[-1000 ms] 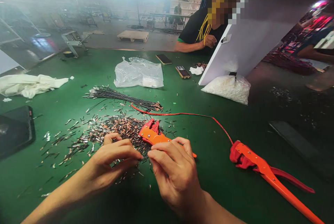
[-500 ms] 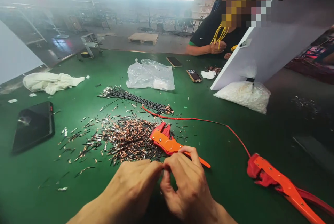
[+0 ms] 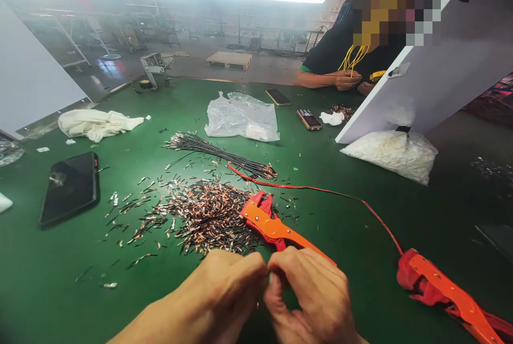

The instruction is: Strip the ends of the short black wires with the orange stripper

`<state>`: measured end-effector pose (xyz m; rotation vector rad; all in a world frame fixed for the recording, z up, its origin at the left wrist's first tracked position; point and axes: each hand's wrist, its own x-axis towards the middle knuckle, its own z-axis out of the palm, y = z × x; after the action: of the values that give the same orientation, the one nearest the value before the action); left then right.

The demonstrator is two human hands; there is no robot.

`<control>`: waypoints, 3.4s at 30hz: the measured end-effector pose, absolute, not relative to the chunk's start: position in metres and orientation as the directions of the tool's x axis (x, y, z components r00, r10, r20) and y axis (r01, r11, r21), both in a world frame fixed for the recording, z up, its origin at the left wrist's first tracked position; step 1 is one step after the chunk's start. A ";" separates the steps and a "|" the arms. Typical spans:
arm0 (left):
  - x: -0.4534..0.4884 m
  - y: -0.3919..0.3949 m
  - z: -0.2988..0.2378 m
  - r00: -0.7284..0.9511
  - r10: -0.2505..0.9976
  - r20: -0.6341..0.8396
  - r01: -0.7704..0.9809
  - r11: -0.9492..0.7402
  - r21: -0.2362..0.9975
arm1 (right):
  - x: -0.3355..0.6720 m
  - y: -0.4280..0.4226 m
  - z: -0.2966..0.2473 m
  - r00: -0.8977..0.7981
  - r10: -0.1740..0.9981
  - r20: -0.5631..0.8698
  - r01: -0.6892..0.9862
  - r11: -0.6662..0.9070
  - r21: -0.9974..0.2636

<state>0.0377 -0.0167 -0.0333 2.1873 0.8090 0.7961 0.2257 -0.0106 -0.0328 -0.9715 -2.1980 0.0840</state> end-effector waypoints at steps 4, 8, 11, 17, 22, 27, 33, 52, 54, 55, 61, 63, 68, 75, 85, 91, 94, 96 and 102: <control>0.039 -0.020 -0.034 0.569 0.793 0.217 0.369 -0.482 0.794 | 0.228 -0.013 -0.034 -0.437 0.698 0.568 0.638 0.685 -0.352; 0.040 -0.021 -0.030 0.543 0.826 0.151 0.402 -0.414 0.817 | 0.225 -0.017 -0.033 -0.369 0.759 0.537 0.653 0.622 -0.432; 0.039 -0.022 -0.028 0.540 0.832 0.129 0.419 -0.399 0.815 | 0.229 -0.015 -0.030 -0.260 0.838 0.480 0.655 0.518 -0.550; 0.037 -0.021 -0.046 0.608 0.743 0.279 0.350 -0.567 0.746 | 0.240 -0.002 -0.027 -0.052 0.833 0.551 0.664 0.441 -0.604; 0.030 -0.008 -0.044 0.342 0.857 0.386 0.474 -0.512 0.716 | 0.223 -0.008 -0.034 -0.315 0.780 0.541 0.471 0.624 -0.624; 0.029 -0.008 -0.043 0.265 0.842 0.470 0.480 -0.538 0.693 | 0.219 -0.010 -0.042 -0.310 0.790 0.530 0.559 0.602 -0.570; 0.032 -0.011 -0.050 0.362 0.759 0.541 0.528 -0.645 0.552 | 0.218 -0.008 -0.045 -0.343 0.799 0.494 0.516 0.599 -0.612; 0.025 -0.003 -0.039 0.327 0.724 0.607 0.619 -0.650 0.442 | 0.244 0.004 -0.044 -0.284 0.942 0.178 0.843 0.334 -0.422; 0.023 -0.002 -0.034 0.273 0.749 0.604 0.661 -0.602 0.448 | 0.248 0.002 -0.051 -0.290 0.952 0.099 0.899 0.307 -0.311; 0.021 -0.002 -0.032 0.242 0.766 0.595 0.685 -0.570 0.454 | 0.250 0.001 -0.053 -0.294 0.954 0.062 0.913 0.300 -0.278; 0.011 -0.007 -0.033 0.121 0.829 0.546 0.758 -0.432 0.488 | 0.256 0.006 -0.044 -0.254 0.964 -0.078 0.909 0.211 -0.358; 0.011 -0.009 -0.034 0.100 0.824 0.557 0.751 -0.430 0.501 | 0.263 0.015 -0.034 -0.233 0.963 -0.136 0.839 0.129 -0.528; 0.016 -0.008 -0.024 0.052 0.758 0.651 0.698 -0.493 0.519 | 0.273 0.026 -0.019 -0.471 0.828 -0.305 0.078 -0.306 -0.949; 0.029 -0.021 -0.030 0.161 0.590 0.791 0.601 -0.695 0.395 | 0.224 -0.006 -0.028 -0.609 0.743 -0.277 -0.487 -0.626 -0.609; 0.046 -0.046 -0.057 0.228 0.572 0.788 0.642 -0.696 0.321 | 0.212 -0.002 -0.035 -0.408 0.787 -0.463 -0.623 -0.610 -0.490; 0.064 -0.049 -0.059 0.127 0.918 0.376 0.384 -0.395 0.835 | 0.207 -0.011 -0.037 -0.391 0.848 -0.357 -0.518 -0.523 -0.677; 0.059 -0.045 -0.057 0.314 0.943 0.108 0.222 -0.183 0.958 | 0.206 -0.012 -0.036 -0.450 0.822 -0.348 -0.408 -0.536 -0.739; 0.054 -0.043 -0.052 0.426 0.903 -0.057 0.165 -0.015 0.986 | 0.207 -0.011 -0.034 -0.498 0.790 -0.357 -0.358 -0.563 -0.745; 0.045 -0.031 -0.031 0.591 0.779 -0.212 0.029 0.242 0.970 | 0.218 -0.008 -0.026 -0.515 0.695 -0.501 -0.247 -0.680 -0.690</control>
<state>0.0448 -0.0313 -0.0312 1.2352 0.8119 0.5981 0.2176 -0.0080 -0.0263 -1.0726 -0.7476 2.2032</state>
